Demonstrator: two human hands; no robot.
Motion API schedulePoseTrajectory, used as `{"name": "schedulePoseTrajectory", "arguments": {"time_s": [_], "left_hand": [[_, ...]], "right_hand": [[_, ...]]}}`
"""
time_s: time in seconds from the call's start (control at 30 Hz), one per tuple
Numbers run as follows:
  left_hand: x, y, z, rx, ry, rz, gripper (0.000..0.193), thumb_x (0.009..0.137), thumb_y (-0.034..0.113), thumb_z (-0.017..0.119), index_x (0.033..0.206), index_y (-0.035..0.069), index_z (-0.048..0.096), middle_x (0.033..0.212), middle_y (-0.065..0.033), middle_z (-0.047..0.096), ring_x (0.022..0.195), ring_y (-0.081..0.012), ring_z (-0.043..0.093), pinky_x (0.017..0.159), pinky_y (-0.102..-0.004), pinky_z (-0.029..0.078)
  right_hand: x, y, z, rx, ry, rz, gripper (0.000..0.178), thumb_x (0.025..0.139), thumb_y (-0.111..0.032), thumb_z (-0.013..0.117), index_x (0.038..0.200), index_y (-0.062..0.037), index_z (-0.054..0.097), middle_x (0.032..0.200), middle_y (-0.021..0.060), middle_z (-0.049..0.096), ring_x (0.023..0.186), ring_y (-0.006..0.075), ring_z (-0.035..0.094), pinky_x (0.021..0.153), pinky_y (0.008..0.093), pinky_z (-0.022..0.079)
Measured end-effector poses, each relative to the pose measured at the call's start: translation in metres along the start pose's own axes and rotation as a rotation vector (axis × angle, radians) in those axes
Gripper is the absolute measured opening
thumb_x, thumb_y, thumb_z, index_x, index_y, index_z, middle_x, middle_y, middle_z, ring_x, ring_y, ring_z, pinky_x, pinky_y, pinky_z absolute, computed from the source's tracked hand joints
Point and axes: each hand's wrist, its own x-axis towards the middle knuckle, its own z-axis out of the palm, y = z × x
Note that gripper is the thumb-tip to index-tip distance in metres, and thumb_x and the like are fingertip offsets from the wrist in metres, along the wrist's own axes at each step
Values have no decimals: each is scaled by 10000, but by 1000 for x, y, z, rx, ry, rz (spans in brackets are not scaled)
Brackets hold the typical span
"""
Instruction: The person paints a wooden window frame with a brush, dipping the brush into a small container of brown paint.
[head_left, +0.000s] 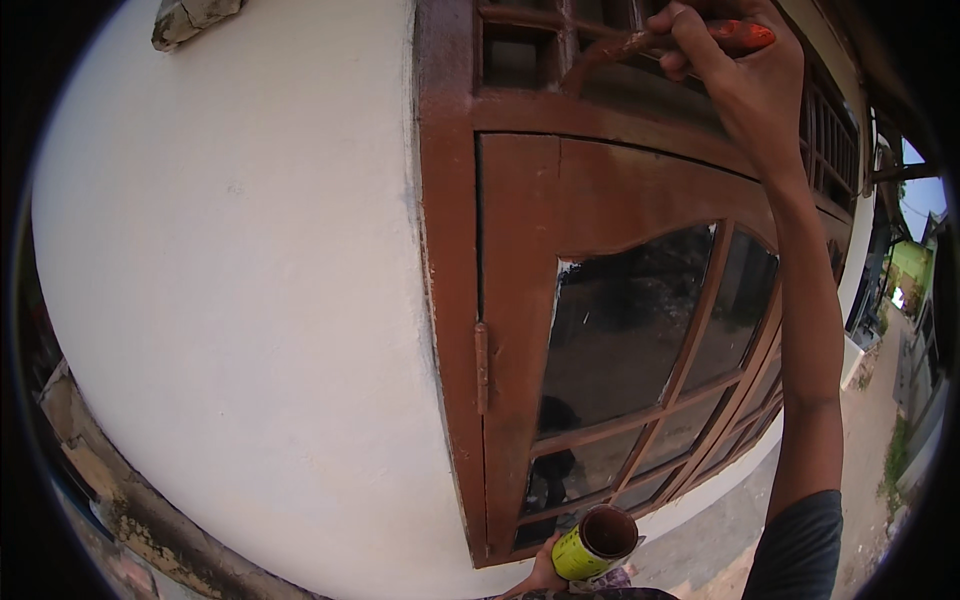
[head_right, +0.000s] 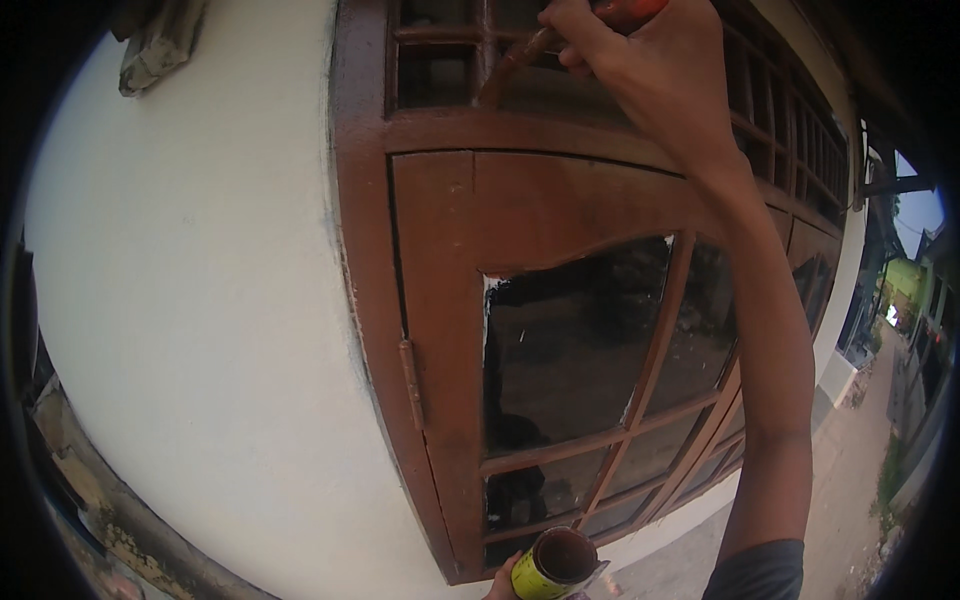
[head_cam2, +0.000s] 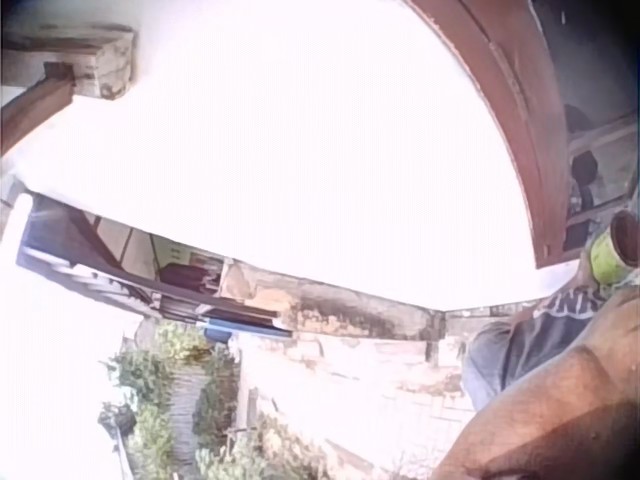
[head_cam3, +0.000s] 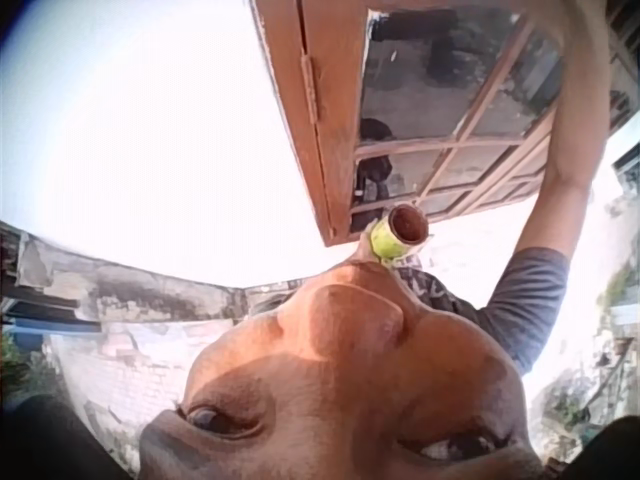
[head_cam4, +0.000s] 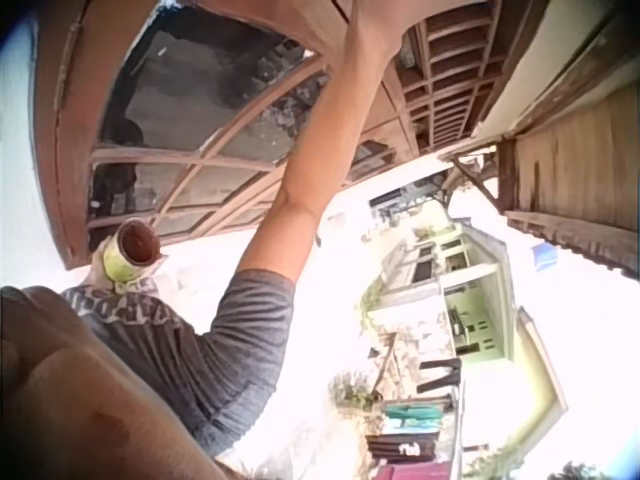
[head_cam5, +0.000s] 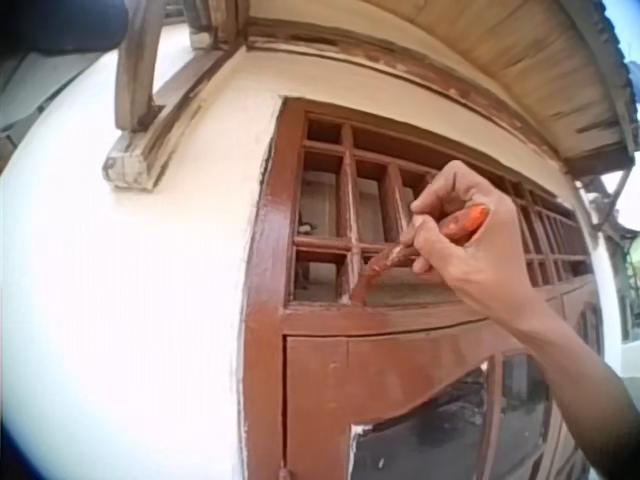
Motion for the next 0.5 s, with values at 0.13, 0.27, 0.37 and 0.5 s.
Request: {"name": "schedulePoseTrajectory", "arguments": {"time_s": [0.13,0.27,0.37,0.5], "left_hand": [[3,1,-1,-6,-2,2,658,980,609,373,1421,148,532,1452,-99,543,1359,-343,474,1160,-532,295],[6,1,2,-4,-10,2,658,980,607,372,1423,147,530,1455,-100,541,1362,-343,472,1162,-531,294],[4,2,2,-11,-9,14,657,981,605,371,1424,146,529,1455,-100,540,1362,-342,471,1163,-529,293],[3,2,4,-11,-12,9,655,983,602,370,1425,145,528,1456,-100,539,1363,-341,470,1164,-527,293]], "right_hand": [[1,9,9,12,149,-189,78,928,16,585,967,-2,520,825,78,646,683,97,669,597,206,546],[-18,17,5,-171,61,-274,101,943,-6,640,1039,8,617,901,79,724,760,83,685,658,204,560],[-30,3,0,-315,-126,-212,113,941,-4,640,1052,7,622,894,83,717,779,88,684,650,210,554],[-8,-23,1,-324,-144,-354,155,901,29,605,1049,8,562,842,86,662,709,103,669,637,224,542]]}}
